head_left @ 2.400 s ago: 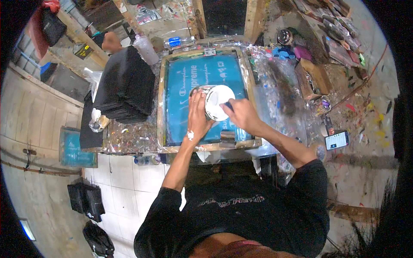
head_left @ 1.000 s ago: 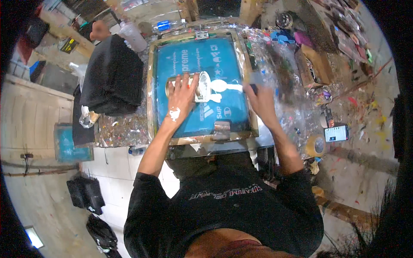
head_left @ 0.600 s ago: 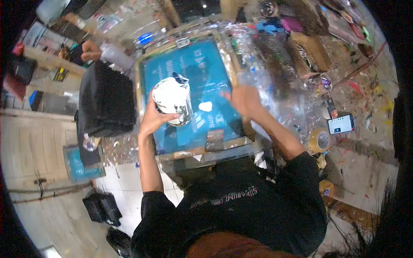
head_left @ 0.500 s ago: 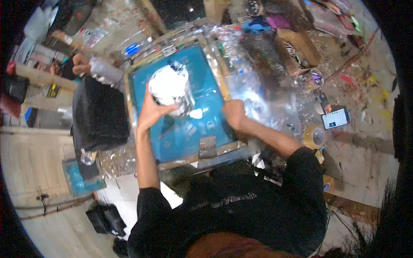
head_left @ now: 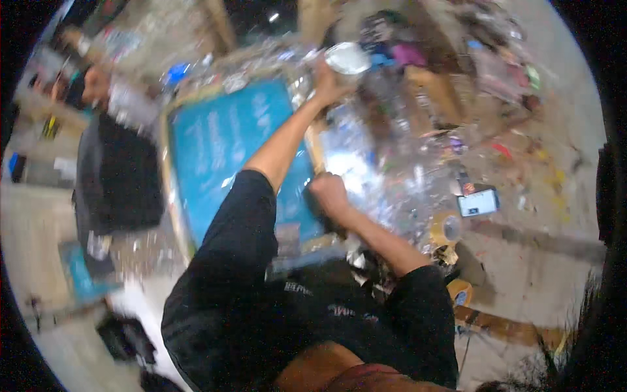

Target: The person prepares and applies ink onto a screen printing frame, aligns a piece of material on the printing table using a ruler, applies white tape borders, and presses the screen frame down to print a logo onto the material.

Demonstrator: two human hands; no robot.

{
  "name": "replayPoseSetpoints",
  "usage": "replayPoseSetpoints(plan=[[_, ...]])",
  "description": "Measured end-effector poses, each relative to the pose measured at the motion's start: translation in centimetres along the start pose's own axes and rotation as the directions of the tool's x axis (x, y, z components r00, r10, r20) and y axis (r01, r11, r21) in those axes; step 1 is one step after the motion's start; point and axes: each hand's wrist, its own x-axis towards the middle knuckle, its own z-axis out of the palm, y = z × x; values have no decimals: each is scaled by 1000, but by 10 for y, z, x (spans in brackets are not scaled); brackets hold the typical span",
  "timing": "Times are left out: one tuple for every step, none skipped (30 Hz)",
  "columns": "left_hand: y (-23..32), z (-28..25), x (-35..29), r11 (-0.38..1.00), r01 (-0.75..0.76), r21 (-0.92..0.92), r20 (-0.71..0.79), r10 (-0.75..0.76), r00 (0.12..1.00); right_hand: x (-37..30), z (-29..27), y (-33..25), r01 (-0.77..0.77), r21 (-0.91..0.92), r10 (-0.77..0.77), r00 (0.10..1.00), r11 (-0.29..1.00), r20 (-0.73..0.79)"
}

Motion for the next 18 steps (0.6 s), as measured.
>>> replayPoseSetpoints(plan=[[13,-20,-14,994,82,73,164,-93,982,-13,-2,15,66,370,-18,991,927,-130],[37,-49,-29,989,134,65,174,-144,974,-8,-7,18,-48,1,48,995,999,85],[55,-90,-49,999,32,-2,102,-31,994,-11,-5,21,-45,174,51,998,984,-32],[67,-144,-82,999,4,43,52,-6,999,-5,-37,10,34,138,-27,998,990,-52],[86,-196,-121,995,-46,84,8,46,999,-3,-63,0,70,221,-77,997,973,22],[110,-238,-166,989,132,60,5,-132,991,-11,-75,-12,110,361,-108,994,926,-25],[136,-277,-214,952,304,33,-2,-304,953,-20,-84,-25,154,489,-134,988,859,-76],[157,-306,-266,906,389,167,-14,-392,920,-32,-94,-41,253,497,-242,966,830,-87],[167,-328,-315,870,421,256,42,-445,895,-46,-103,-58,343,505,-344,934,792,-96],[177,-339,-359,868,369,331,89,-418,904,-53,-105,-70,334,562,-386,922,757,-28],[185,-346,-393,859,314,405,140,-397,907,-55,-93,-75,347,517,-403,915,783,-5],[185,-345,-415,842,279,462,162,-389,907,-60,-70,-76,359,463,-417,908,811,27],[189,-346,-434,814,254,523,172,-392,904,-57,-69,-79,384,412,-444,894,826,57],[190,-346,-449,782,225,581,185,-396,899,-56,-73,-75,396,463,-464,885,793,39],[185,-345,-455,776,200,598,184,-376,908,-48,-80,-78,316,447,-400,911,837,104],[180,-342,-456,772,176,610,185,-356,916,-41,-87,-84,232,422,-328,929,877,172],[178,-340,-458,768,152,623,188,-335,923,-34,-90,-87,144,391,-251,939,909,236],[183,-337,-450,756,132,641,157,-297,942,-29,-69,-78,161,379,-261,938,911,230]])
